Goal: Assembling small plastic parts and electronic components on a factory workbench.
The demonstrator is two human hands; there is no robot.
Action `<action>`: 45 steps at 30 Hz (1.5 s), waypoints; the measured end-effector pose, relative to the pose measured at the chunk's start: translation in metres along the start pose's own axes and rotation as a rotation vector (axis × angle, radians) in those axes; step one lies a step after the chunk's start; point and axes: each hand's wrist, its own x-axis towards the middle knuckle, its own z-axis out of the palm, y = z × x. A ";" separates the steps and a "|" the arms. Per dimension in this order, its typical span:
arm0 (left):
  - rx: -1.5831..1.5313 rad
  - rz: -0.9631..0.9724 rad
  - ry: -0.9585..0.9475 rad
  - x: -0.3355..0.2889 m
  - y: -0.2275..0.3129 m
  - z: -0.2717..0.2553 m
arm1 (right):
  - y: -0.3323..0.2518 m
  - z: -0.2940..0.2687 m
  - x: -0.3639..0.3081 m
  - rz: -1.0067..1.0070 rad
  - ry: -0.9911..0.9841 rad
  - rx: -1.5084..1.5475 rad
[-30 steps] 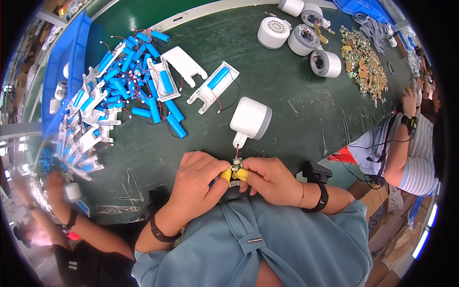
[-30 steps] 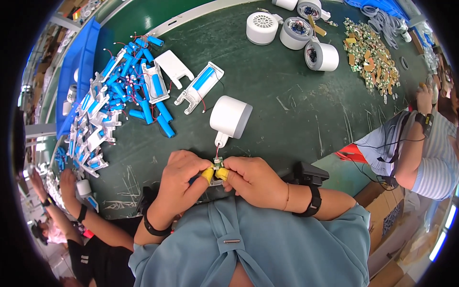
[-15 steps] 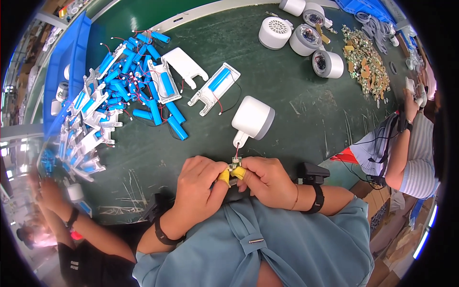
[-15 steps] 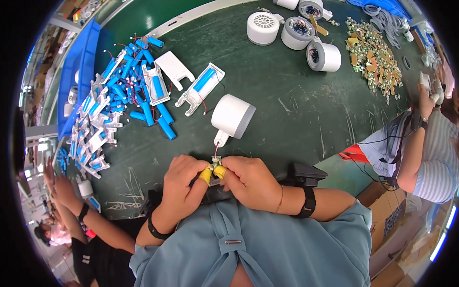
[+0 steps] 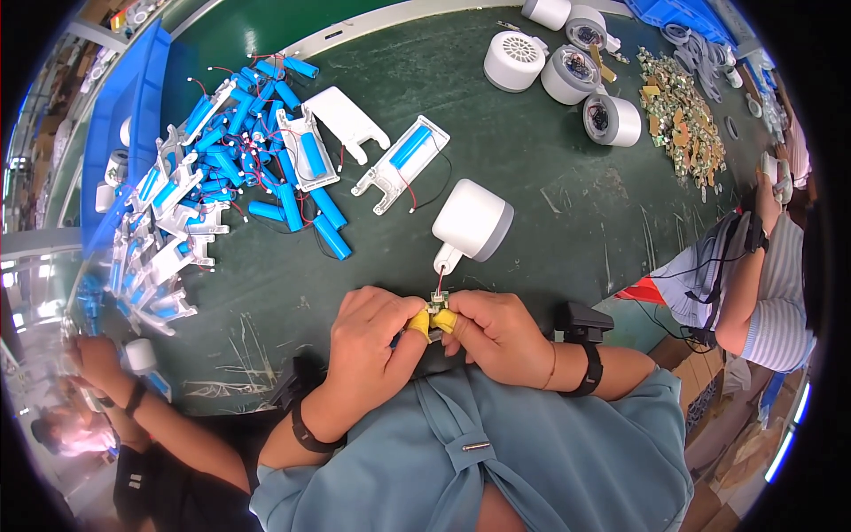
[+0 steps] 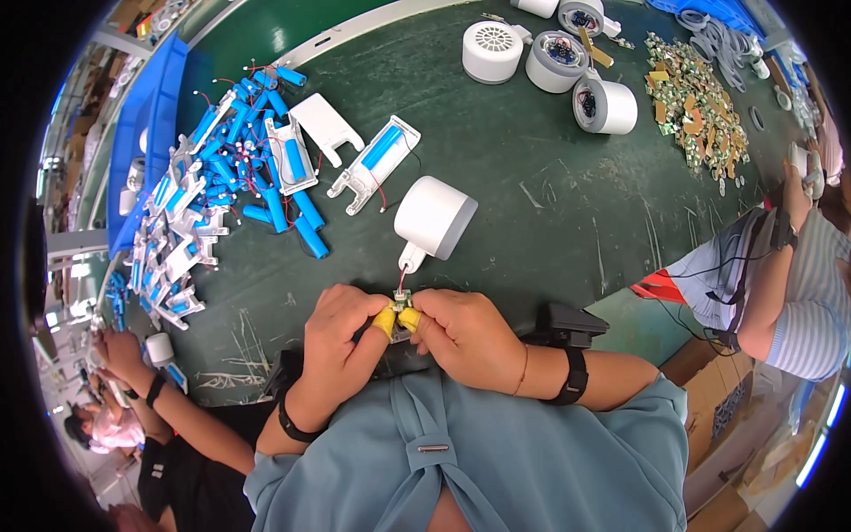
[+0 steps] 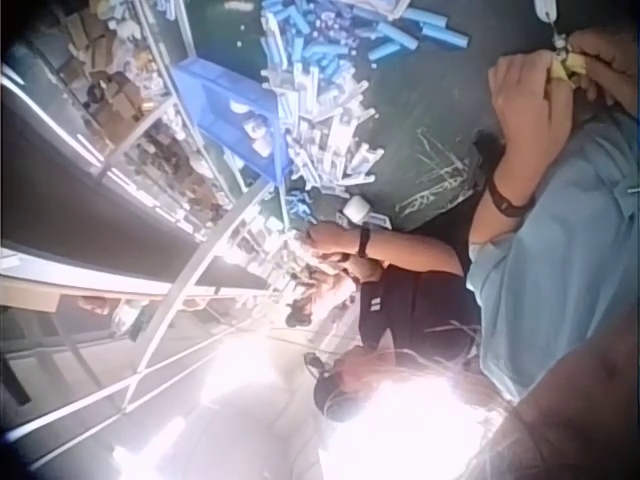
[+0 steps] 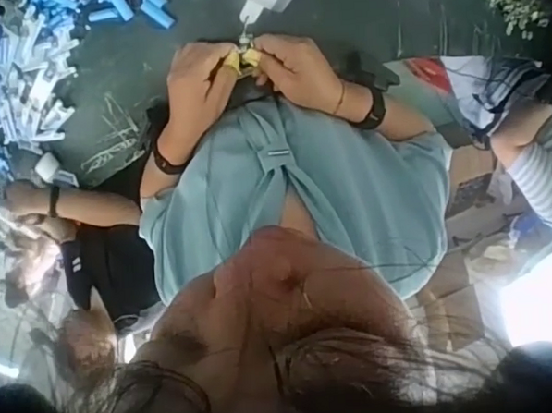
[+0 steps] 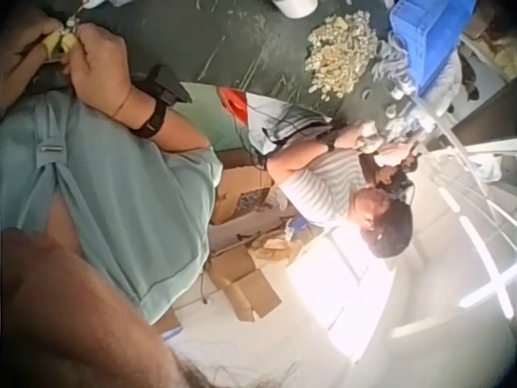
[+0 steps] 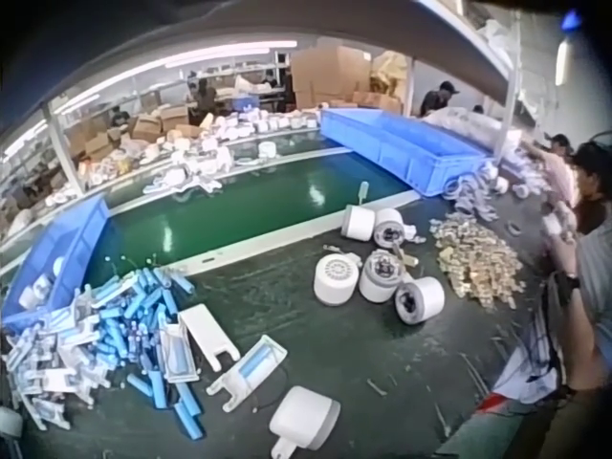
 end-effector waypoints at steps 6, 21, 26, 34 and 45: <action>0.056 0.036 0.007 0.001 0.001 0.000 | 0.001 0.000 0.000 -0.018 -0.011 -0.012; 0.235 0.199 0.046 0.002 0.013 0.012 | 0.008 0.010 0.005 -0.290 0.182 -0.354; 0.308 0.228 -0.031 0.008 0.010 0.004 | 0.009 0.008 0.005 -0.209 0.147 -0.272; -0.068 -0.080 -0.179 0.018 0.004 -0.017 | 0.010 0.009 0.003 -0.310 0.206 -0.317; -0.019 -0.238 -0.067 0.022 0.019 0.003 | 0.020 0.013 0.004 -0.343 0.270 -0.269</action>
